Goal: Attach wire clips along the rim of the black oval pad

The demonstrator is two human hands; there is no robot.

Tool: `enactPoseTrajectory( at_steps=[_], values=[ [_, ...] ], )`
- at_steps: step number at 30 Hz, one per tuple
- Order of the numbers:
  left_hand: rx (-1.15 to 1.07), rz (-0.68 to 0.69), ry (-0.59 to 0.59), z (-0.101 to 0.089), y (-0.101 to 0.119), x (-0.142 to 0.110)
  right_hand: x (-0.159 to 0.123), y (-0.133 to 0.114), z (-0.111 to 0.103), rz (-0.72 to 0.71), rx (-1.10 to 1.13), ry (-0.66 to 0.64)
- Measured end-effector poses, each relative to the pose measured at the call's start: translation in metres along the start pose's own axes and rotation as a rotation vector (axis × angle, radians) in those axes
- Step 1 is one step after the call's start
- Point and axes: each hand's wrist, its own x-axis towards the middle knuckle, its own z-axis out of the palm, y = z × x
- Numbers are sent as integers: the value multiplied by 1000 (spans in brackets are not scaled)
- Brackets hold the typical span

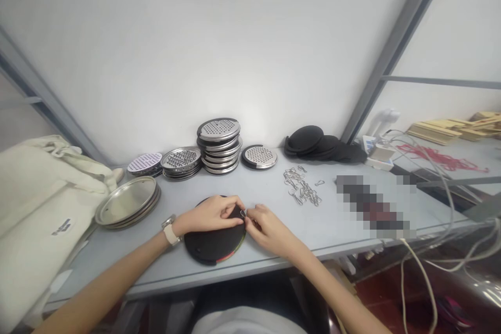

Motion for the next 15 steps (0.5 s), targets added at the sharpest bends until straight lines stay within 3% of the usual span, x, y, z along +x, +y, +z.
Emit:
enactPoseTrajectory(
  at_steps=[15],
  values=[
    [-18,19,-5,0,-2,0,1,1,1,13,8,23]
  ],
)
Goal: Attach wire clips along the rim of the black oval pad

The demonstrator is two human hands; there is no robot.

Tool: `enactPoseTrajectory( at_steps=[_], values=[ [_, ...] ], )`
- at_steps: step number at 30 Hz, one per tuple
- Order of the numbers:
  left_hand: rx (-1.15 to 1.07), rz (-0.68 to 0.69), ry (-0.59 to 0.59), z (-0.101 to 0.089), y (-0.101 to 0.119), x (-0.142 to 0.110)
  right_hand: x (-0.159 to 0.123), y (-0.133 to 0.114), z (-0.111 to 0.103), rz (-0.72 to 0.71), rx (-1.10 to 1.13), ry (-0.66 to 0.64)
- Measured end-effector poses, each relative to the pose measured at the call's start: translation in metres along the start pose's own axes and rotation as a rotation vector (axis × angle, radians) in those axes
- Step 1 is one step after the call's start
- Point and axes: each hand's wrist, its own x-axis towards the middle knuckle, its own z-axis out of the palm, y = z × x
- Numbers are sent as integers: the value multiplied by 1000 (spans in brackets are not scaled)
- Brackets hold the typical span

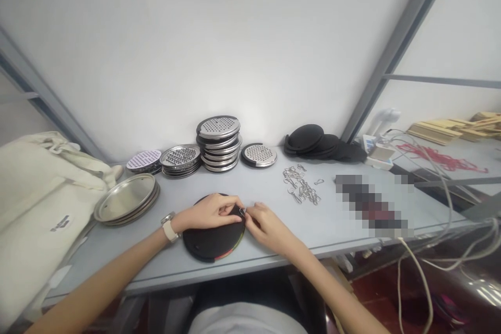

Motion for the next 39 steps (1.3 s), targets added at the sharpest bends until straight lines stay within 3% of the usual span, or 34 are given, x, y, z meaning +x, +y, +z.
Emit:
enactPoseTrajectory(
  at_steps=[39],
  values=[
    [66,44,71,5,1,0,0,-1,-1,25,17,-18]
  ],
)
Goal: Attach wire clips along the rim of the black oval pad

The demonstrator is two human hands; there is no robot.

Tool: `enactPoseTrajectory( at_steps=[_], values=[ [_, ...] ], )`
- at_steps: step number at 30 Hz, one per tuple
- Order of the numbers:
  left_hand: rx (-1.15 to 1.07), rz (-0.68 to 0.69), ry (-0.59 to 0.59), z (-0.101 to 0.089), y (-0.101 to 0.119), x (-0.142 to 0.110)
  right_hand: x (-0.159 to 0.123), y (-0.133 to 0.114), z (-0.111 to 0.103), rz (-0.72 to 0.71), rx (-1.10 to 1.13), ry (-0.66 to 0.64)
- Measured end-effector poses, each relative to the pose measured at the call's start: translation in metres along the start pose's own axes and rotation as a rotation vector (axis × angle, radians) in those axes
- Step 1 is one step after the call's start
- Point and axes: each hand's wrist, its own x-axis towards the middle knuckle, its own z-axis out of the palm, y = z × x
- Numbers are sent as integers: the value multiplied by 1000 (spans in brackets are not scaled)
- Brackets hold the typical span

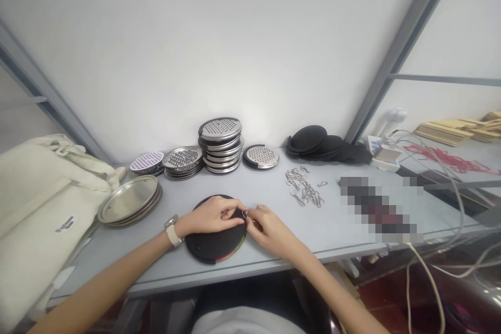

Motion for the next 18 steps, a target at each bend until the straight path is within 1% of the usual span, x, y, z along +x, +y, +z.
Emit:
enactPoseTrajectory(
  at_steps=[8,13,18],
  values=[
    [78,12,27,4,0,0,1,1,0,34,6,-11],
    [180,24,46,5,4,-1,0,3,2,43,14,-2],
    [232,18,63,5,8,-2,1,2,2,56,10,12]
  ],
)
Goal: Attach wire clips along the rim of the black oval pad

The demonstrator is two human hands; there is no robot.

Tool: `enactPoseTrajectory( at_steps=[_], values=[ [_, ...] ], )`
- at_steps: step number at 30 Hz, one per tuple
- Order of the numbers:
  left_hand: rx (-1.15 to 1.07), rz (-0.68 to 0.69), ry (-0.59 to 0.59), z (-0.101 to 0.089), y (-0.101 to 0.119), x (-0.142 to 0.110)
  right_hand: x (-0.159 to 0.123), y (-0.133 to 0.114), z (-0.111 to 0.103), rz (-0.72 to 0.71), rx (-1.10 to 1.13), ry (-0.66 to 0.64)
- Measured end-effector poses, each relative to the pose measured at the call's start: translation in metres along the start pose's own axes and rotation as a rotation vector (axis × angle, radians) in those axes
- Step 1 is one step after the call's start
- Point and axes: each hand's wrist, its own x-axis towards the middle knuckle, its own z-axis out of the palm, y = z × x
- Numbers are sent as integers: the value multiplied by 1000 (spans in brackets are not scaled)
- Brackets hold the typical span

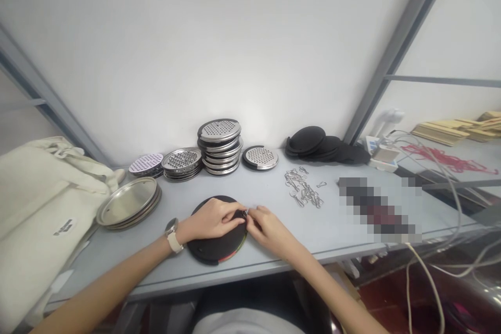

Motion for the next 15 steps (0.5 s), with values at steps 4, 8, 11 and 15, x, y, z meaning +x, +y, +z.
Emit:
enactPoseTrajectory(
  at_steps=[4,8,11,15],
  values=[
    [10,5,5,1,0,1,1,-2,0,3,7,11],
    [14,9,10,2,-2,1,1,-4,0,13,36,17],
    [19,13,16,2,-2,1,1,-4,0,23,46,24],
    [6,12,17,3,-4,1,1,-3,-1,38,56,25]
  ],
)
